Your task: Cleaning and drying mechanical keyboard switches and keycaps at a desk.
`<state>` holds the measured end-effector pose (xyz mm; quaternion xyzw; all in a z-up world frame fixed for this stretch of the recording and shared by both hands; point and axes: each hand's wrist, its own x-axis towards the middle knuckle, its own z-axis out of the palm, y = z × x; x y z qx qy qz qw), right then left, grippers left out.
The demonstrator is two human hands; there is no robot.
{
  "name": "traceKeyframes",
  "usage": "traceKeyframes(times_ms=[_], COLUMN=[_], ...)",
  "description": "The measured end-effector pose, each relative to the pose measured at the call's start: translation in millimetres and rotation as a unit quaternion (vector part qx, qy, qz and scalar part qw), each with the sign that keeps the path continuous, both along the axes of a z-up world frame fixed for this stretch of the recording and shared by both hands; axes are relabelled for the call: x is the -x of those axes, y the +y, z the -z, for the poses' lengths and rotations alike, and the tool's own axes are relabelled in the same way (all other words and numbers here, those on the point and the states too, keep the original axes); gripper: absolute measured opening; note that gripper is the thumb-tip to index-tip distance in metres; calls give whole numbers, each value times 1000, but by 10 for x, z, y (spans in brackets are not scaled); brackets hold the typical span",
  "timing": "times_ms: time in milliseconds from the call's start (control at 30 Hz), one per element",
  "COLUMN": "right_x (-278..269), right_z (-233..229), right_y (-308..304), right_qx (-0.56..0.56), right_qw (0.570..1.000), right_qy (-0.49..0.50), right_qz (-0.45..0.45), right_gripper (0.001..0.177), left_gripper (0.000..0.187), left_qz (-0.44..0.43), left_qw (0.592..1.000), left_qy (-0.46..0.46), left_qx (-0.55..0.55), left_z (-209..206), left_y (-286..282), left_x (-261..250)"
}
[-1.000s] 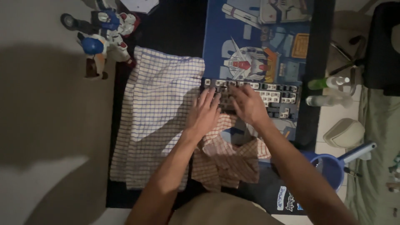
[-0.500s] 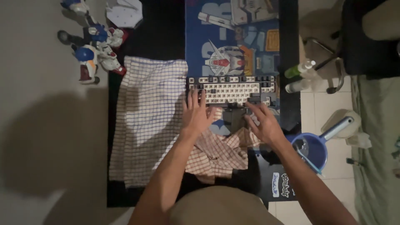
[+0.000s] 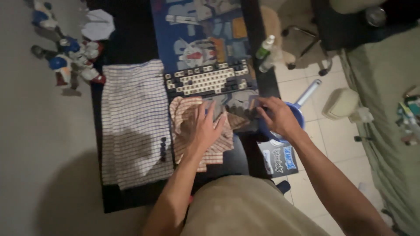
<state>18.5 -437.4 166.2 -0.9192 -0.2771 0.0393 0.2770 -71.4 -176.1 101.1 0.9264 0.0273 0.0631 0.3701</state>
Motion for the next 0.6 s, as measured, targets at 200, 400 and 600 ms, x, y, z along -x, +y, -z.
traceKeyframes(times_ms=[200, 400, 600], right_x=[160, 138, -61], right_z=[-105, 0, 525], right_y=[-616, -1071, -1234], right_qx=[-11, 25, 70], right_qw=[999, 1000, 988], right_qy=[30, 4, 41], right_qz=[25, -4, -129], right_gripper=[23, 24, 16], left_gripper=[61, 59, 59], left_qz=[51, 34, 39], left_qw=[989, 990, 996], left_qy=[-121, -126, -33], left_qx=[63, 59, 70], left_z=[208, -42, -199], left_y=[-531, -957, -1227], left_x=[-13, 3, 70])
